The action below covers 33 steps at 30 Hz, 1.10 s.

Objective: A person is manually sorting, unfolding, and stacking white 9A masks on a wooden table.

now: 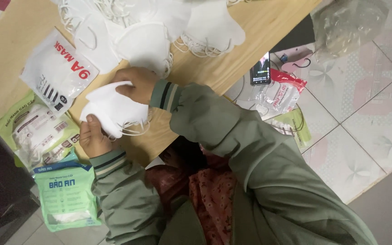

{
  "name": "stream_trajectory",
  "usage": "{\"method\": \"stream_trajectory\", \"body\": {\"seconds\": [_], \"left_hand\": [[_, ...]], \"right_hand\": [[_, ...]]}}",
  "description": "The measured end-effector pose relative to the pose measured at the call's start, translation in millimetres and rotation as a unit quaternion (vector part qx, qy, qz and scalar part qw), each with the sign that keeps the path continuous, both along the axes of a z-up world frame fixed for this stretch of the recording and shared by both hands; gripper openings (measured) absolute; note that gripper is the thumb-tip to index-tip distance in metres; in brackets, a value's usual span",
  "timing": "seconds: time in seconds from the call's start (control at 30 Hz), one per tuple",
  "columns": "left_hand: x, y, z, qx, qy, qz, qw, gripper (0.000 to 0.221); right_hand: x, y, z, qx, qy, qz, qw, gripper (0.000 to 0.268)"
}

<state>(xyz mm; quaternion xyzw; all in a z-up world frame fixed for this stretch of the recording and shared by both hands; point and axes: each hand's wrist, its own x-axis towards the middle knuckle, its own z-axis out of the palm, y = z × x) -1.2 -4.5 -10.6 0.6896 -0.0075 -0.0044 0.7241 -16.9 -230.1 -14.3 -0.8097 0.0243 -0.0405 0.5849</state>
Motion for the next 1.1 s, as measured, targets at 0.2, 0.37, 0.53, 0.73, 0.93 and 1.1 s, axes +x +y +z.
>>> {"method": "stream_trajectory", "body": {"seconds": [0.2,0.37,0.53,0.73,0.93,1.1], "left_hand": [[-8.6,-23.1,22.8,-0.019,-0.014,-0.035,0.999,0.038],[-30.9,-63.0,67.2,-0.022,0.014,-0.045,0.999,0.032],[-22.7,-65.5,58.8,0.008,0.013,-0.073,0.997,0.028],[-15.0,-64.7,38.8,-0.038,0.012,-0.036,0.999,0.024],[8.8,-29.4,4.5,0.006,0.023,-0.022,0.999,0.024],[3.4,-31.7,12.5,0.094,-0.079,-0.003,0.992,0.037]], "right_hand": [[-3.1,-3.2,-0.7,0.016,0.036,0.001,0.999,0.034],[0.7,-3.6,-9.6,0.026,0.022,0.009,0.999,0.034],[-1.5,-6.6,-9.9,0.034,0.007,0.007,0.999,0.034],[-2.3,-10.8,-17.2,0.026,-0.072,-0.014,0.997,0.031],[10.9,-68.6,-28.8,-0.256,-0.187,-0.167,0.934,0.038],[2.0,-97.7,-13.1,-0.453,0.051,-0.207,0.866,0.071]]}}
